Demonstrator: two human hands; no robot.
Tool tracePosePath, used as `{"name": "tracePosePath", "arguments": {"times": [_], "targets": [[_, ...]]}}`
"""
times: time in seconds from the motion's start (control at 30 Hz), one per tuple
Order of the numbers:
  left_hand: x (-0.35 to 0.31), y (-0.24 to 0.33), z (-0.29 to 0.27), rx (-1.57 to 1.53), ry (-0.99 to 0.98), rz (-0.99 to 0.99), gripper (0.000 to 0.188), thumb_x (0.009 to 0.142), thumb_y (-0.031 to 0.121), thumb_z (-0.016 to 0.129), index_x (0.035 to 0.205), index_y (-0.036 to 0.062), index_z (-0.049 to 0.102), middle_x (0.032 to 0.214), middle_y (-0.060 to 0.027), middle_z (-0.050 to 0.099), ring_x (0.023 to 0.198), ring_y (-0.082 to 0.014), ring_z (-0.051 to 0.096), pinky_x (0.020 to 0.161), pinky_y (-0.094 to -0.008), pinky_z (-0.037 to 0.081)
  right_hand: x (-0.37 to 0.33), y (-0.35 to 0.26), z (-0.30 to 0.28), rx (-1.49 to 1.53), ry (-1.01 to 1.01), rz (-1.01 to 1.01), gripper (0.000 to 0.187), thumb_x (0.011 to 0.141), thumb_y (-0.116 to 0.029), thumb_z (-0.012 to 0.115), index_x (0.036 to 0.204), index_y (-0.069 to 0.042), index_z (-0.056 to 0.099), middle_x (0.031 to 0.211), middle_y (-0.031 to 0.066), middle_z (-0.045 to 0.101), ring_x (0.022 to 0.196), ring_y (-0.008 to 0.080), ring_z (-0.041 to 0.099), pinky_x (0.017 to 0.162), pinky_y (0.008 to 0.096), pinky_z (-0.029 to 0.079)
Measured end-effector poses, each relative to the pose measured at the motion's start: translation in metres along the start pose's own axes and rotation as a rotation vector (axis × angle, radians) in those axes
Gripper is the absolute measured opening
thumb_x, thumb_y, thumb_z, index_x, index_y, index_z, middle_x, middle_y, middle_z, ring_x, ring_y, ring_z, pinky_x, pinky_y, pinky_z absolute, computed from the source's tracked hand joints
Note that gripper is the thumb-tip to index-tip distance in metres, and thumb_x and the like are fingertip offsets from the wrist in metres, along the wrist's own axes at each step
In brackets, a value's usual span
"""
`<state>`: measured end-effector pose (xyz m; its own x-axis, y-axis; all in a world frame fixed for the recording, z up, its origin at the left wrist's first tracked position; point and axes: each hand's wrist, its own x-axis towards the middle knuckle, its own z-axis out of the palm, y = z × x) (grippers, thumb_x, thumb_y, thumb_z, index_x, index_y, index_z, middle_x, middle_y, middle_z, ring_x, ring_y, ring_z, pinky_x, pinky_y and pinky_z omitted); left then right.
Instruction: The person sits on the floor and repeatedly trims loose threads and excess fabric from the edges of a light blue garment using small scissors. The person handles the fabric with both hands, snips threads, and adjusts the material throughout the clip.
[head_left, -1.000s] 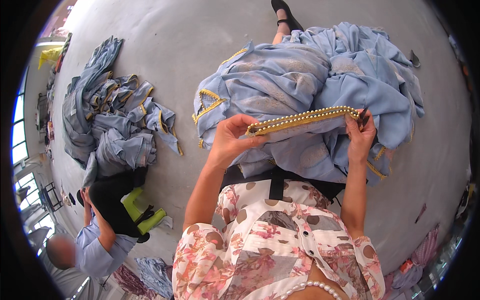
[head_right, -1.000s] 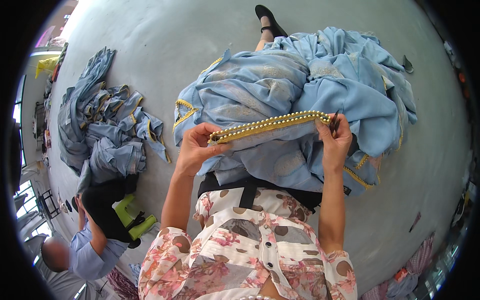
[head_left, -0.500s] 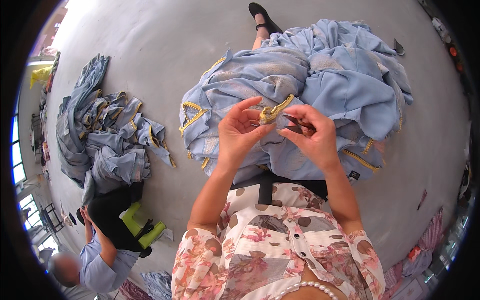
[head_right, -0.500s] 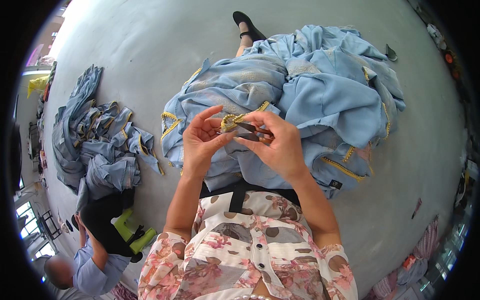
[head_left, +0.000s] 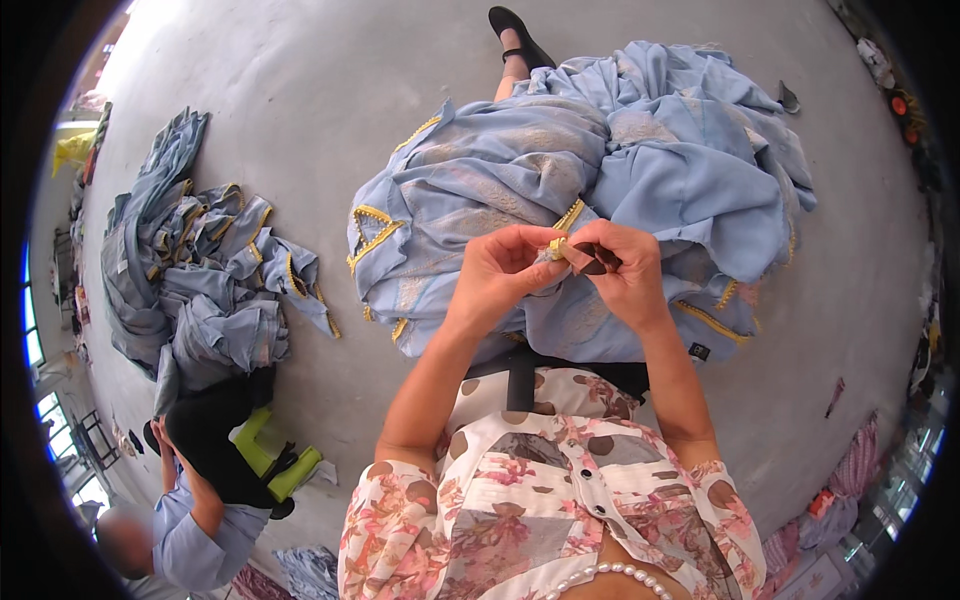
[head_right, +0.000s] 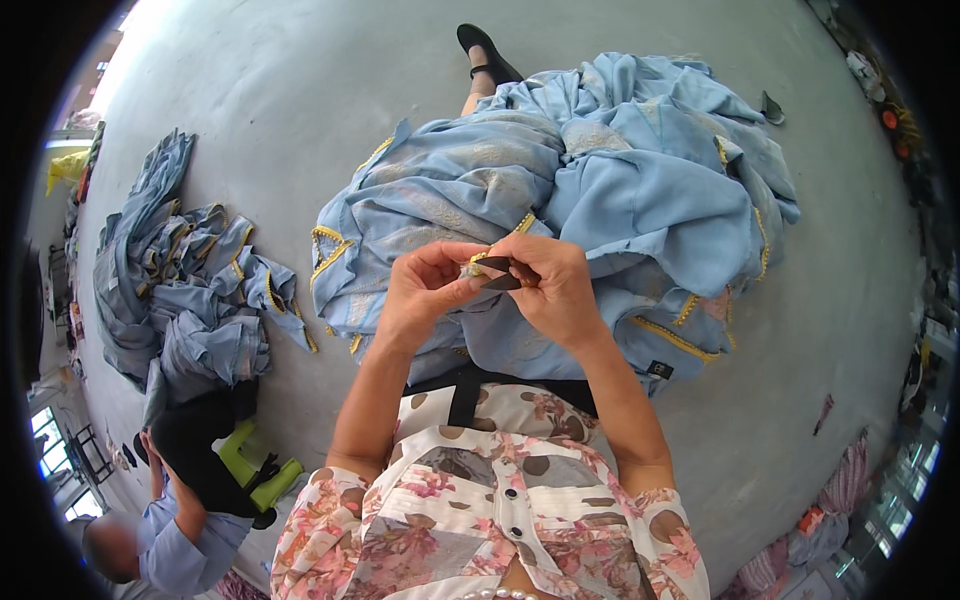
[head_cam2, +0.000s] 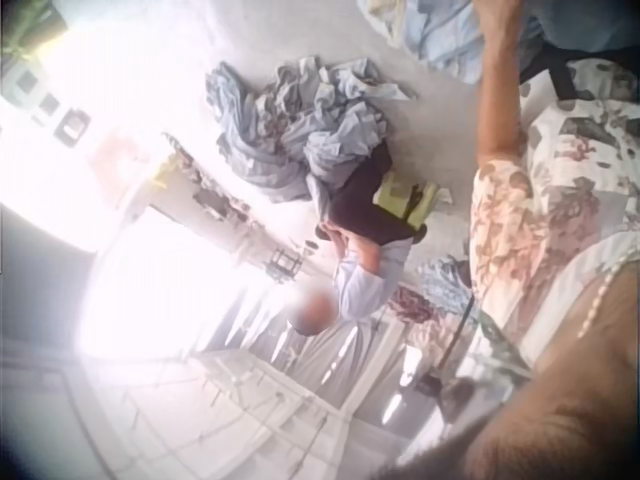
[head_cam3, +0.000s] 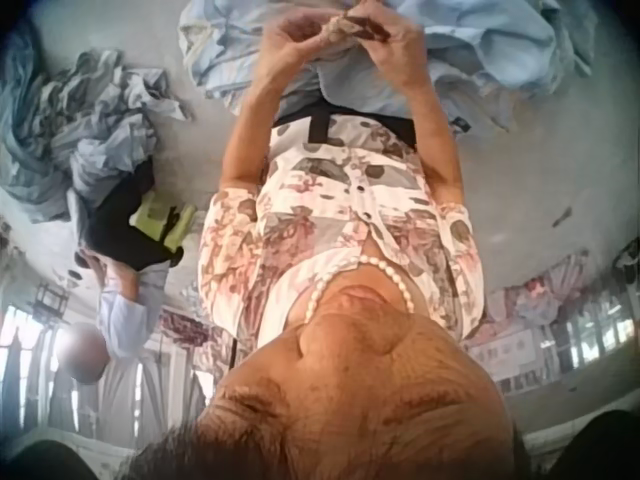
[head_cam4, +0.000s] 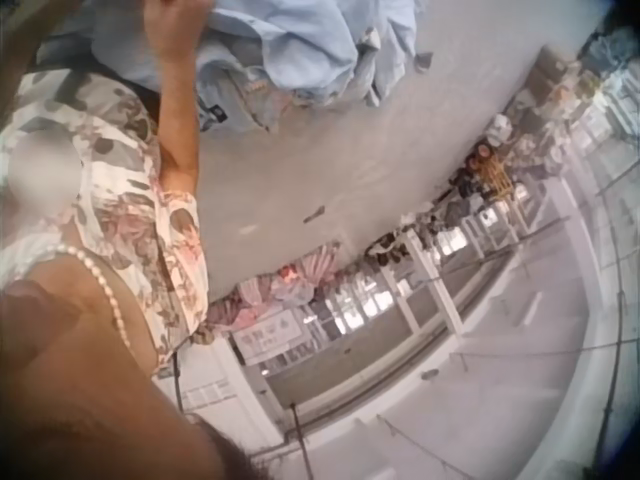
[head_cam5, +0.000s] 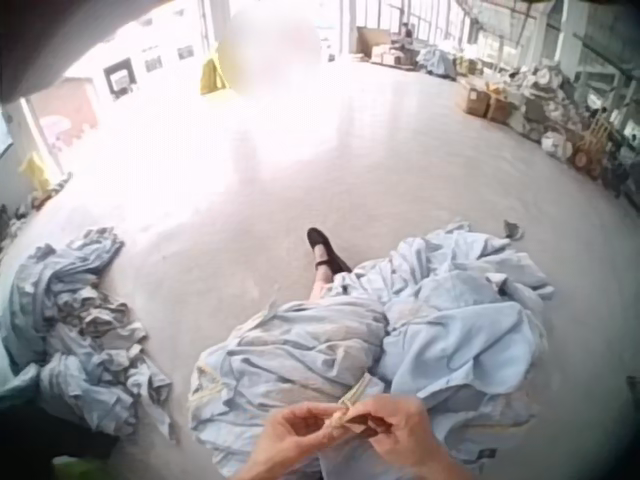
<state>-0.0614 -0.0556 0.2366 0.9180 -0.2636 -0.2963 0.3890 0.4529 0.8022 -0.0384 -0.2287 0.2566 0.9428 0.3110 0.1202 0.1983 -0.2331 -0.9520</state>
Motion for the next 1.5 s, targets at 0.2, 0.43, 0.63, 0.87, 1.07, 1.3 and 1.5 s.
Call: {"name": "tracePosePath", "arguments": {"times": [0.2,0.43,0.63,0.87,1.07,1.3,1.5], "targets": [[0.005,-0.011,-0.001,0.355,0.002,0.07,0.026,0.081,0.001,0.069,0.107,0.0004,0.064,0.087,0.0003,0.064,0.073,-0.0036,0.055,0.064,-0.0183,0.045,0.004,-0.007,-0.01,0.157,-0.099,0.17,0.007,0.084,0.0,0.062,0.082,-0.002,0.056,0.062,-0.0012,0.05,0.054,0.0045,0.042,0.049,0.0206,0.034],[0.011,-0.021,0.01,0.021,-0.032,0.218,0.023,0.085,0.007,0.068,0.106,0.0006,0.064,0.09,0.001,0.063,0.075,-0.0042,0.055,0.066,-0.0188,0.045,0.003,-0.005,-0.013,0.694,0.0,0.384,0.017,0.091,-0.015,0.062,0.081,-0.003,0.056,0.062,-0.0015,0.052,0.052,0.0028,0.042,0.045,0.0184,0.029],[0.007,-0.025,0.009,-0.002,-0.025,0.023,0.021,0.087,0.008,0.066,0.106,0.0006,0.064,0.092,0.0,0.065,0.08,-0.0052,0.058,0.072,-0.0199,0.047,0.004,-0.003,-0.023,0.668,0.029,0.401,0.018,0.091,-0.019,0.063,0.09,-0.002,0.056,0.065,-0.0021,0.051,0.054,0.0026,0.042,0.046,0.0176,0.03],[0.004,-0.018,0.002,-0.107,-0.022,-0.038,0.022,0.086,0.012,0.068,0.105,0.0009,0.064,0.093,-0.0016,0.066,0.083,-0.0051,0.059,0.075,-0.0206,0.049,-0.016,-0.001,-0.037,-0.017,0.079,0.242,0.03,0.091,-0.024,0.064,0.106,0.0,0.053,0.078,0.0015,0.058,0.067,0.005,0.052,0.059,0.0184,0.043],[0.005,-0.011,0.003,-0.045,-0.072,-0.058,0.024,0.086,0.011,0.068,0.108,0.0006,0.064,0.097,-0.0012,0.066,0.086,-0.0051,0.058,0.077,-0.0201,0.048,-0.02,0.0,-0.029,-0.007,0.007,0.205,0.024,0.088,-0.02,0.067,0.098,-0.001,0.056,0.08,0.006,0.066,0.069,0.0094,0.063,0.062,0.0233,0.05],[0.006,-0.006,0.005,0.147,-0.13,-0.069,0.024,0.086,0.009,0.067,0.108,-0.0001,0.064,0.095,0.0005,0.065,0.085,-0.0037,0.055,0.075,-0.0185,0.045,-0.016,-0.005,-0.026,-0.19,-0.003,0.114,0.023,0.086,-0.021,0.067,0.09,-0.002,0.056,0.073,0.0112,0.066,0.064,0.0205,0.068,0.056,0.0295,0.05],[0.007,0.0,0.006,0.285,-0.158,-0.075,0.022,0.086,0.009,0.067,0.106,-0.0003,0.066,0.094,0.0,0.066,0.085,-0.0043,0.056,0.076,-0.0185,0.045,-0.018,-0.003,-0.025,-0.317,0.005,0.081,0.019,0.086,-0.019,0.067,0.086,-0.002,0.058,0.068,0.0082,0.065,0.057,0.0145,0.064,0.05,0.027,0.046]]}}
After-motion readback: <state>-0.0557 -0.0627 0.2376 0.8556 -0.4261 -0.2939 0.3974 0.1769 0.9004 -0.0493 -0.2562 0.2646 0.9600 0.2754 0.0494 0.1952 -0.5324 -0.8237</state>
